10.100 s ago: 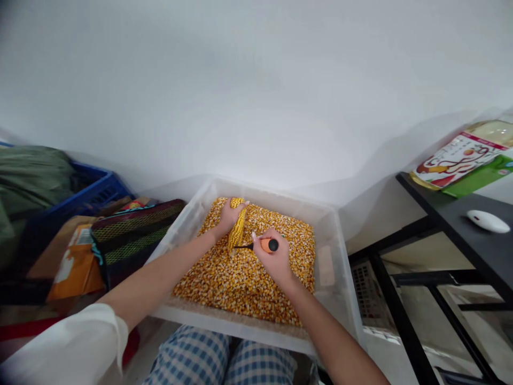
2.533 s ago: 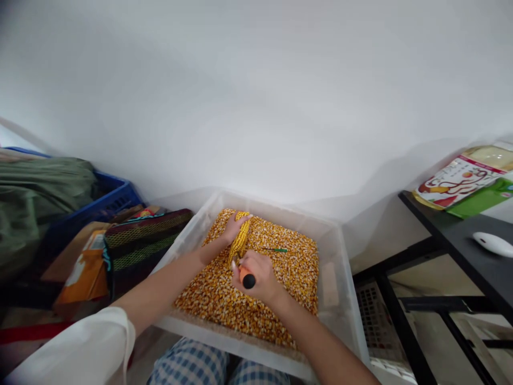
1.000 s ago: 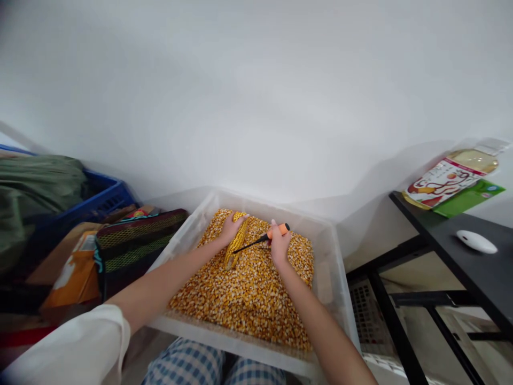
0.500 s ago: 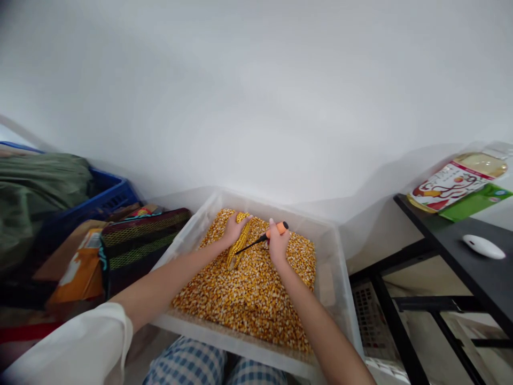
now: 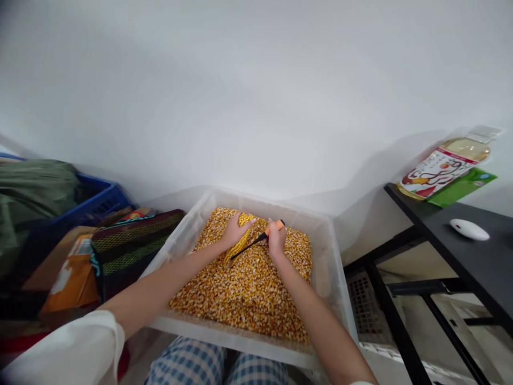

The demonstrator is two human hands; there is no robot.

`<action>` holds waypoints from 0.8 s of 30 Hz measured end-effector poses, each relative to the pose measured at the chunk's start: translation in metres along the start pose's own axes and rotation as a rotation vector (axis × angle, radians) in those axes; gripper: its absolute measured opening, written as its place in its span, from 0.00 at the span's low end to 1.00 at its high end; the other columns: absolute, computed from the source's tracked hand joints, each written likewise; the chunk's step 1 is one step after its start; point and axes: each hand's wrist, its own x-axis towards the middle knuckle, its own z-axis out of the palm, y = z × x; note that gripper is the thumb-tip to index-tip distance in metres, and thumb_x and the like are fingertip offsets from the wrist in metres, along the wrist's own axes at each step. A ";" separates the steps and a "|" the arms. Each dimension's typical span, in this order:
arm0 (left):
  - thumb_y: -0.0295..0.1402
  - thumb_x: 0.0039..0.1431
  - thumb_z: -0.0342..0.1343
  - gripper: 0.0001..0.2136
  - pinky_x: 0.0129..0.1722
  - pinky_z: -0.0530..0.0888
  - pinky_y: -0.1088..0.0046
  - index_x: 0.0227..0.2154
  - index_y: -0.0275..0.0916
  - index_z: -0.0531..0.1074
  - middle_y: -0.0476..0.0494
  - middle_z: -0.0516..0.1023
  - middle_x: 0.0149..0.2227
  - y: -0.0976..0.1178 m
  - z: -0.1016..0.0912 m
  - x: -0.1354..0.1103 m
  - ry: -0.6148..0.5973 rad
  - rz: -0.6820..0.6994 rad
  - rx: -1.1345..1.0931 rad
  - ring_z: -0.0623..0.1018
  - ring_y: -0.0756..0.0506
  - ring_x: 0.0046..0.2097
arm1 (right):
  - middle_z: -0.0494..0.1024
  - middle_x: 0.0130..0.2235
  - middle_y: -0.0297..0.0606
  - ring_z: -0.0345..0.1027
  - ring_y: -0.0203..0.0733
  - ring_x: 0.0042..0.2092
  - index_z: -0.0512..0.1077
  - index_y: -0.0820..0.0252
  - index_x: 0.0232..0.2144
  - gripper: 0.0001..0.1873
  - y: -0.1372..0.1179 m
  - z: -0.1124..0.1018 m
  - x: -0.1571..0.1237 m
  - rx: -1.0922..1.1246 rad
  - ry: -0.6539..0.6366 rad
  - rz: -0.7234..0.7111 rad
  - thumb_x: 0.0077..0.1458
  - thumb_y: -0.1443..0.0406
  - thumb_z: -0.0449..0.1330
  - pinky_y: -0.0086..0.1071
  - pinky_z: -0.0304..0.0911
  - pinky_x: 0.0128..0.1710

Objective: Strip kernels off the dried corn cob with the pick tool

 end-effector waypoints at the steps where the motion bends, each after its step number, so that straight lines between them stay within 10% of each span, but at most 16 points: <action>1: 0.46 0.52 0.56 0.19 0.45 0.66 0.70 0.40 0.35 0.69 0.41 0.74 0.39 0.001 0.000 0.000 -0.017 -0.006 -0.007 0.73 0.44 0.43 | 0.61 0.15 0.27 0.54 0.33 0.13 0.59 0.60 0.21 0.19 0.000 -0.001 0.001 -0.008 -0.015 0.001 0.43 0.52 0.60 0.26 0.50 0.10; 14: 0.46 0.45 0.60 0.22 0.46 0.66 0.67 0.38 0.33 0.70 0.39 0.74 0.38 -0.033 -0.006 0.019 0.074 -0.338 -0.258 0.71 0.40 0.44 | 0.69 0.19 0.33 0.60 0.33 0.18 0.59 0.62 0.25 0.21 -0.037 -0.013 -0.034 0.009 -0.104 -0.288 0.48 0.51 0.60 0.26 0.57 0.14; 24: 0.47 0.47 0.59 0.21 0.44 0.68 0.70 0.36 0.34 0.71 0.41 0.74 0.37 -0.029 -0.011 0.018 0.006 -0.317 -0.372 0.72 0.44 0.42 | 0.71 0.23 0.35 0.63 0.34 0.22 0.62 0.62 0.27 0.18 -0.037 -0.012 -0.058 -0.079 -0.176 -0.390 0.51 0.53 0.59 0.27 0.60 0.21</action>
